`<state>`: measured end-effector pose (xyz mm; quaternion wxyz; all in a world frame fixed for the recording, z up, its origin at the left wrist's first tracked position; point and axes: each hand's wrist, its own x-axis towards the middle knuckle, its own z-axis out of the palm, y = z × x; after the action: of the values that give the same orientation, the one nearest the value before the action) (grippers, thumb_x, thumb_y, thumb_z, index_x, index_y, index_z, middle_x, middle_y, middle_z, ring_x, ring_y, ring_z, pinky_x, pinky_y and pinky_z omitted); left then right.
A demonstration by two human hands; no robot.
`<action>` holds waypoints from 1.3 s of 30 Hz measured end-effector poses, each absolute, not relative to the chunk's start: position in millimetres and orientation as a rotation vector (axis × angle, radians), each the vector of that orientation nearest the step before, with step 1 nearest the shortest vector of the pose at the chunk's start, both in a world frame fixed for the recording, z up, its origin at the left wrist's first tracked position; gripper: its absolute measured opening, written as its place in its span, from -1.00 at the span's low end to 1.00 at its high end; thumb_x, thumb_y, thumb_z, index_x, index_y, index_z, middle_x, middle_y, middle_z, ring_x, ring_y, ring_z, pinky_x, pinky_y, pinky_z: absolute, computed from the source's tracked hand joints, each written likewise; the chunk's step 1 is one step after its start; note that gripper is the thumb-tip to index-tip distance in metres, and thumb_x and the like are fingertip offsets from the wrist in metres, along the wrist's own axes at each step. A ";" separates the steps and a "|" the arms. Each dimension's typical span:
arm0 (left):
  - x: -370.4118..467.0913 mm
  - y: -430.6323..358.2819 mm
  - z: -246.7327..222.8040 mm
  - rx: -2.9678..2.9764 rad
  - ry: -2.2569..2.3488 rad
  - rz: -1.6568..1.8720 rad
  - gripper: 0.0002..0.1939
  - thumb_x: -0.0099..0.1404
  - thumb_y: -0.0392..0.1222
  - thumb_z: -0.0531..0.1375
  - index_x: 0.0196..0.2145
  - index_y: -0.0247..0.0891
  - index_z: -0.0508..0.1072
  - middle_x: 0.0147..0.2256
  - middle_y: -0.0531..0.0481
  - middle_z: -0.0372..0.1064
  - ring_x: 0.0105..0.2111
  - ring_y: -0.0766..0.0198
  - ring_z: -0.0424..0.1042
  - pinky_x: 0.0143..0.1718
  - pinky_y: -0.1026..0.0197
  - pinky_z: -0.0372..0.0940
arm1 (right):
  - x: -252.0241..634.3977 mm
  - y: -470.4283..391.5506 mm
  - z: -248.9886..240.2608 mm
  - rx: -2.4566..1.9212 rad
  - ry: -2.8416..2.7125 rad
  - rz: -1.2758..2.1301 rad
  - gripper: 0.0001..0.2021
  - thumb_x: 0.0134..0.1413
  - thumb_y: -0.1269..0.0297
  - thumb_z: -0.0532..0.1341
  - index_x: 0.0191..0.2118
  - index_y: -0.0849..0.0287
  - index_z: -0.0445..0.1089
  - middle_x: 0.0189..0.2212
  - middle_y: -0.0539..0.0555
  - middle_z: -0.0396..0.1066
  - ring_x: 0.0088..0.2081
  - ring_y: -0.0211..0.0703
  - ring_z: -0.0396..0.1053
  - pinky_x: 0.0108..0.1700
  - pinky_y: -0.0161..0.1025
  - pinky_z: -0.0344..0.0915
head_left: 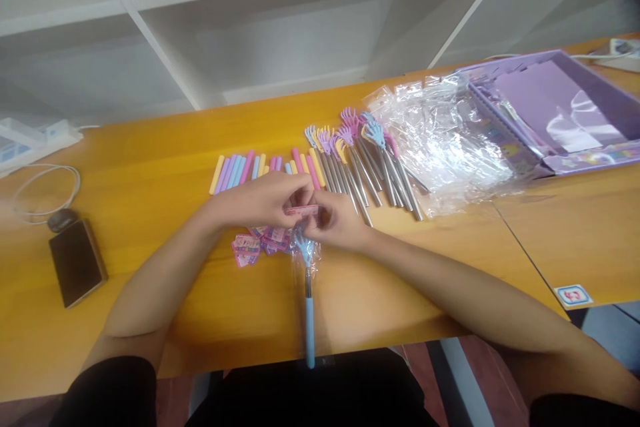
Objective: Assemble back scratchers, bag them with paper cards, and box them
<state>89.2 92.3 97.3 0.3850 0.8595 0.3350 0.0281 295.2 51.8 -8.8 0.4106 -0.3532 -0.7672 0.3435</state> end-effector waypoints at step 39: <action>89.7 102.2 93.3 1.900 0.936 0.238 -0.74 0.42 0.00 0.26 -0.18 -0.15 0.28 -0.24 0.02 0.29 -0.33 0.27 0.29 -0.37 0.20 0.17 | 300.8 60.9 -9.5 -0.805 -1.416 1.321 -0.54 0.36 -0.27 0.23 -0.25 0.05 0.29 -0.64 -0.15 0.23 -0.66 -0.29 0.11 -0.59 -0.27 0.12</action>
<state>89.7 102.2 93.3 0.4839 0.7801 0.3843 0.0976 300.8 60.9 -9.5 0.4986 -0.3326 -0.5853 0.5460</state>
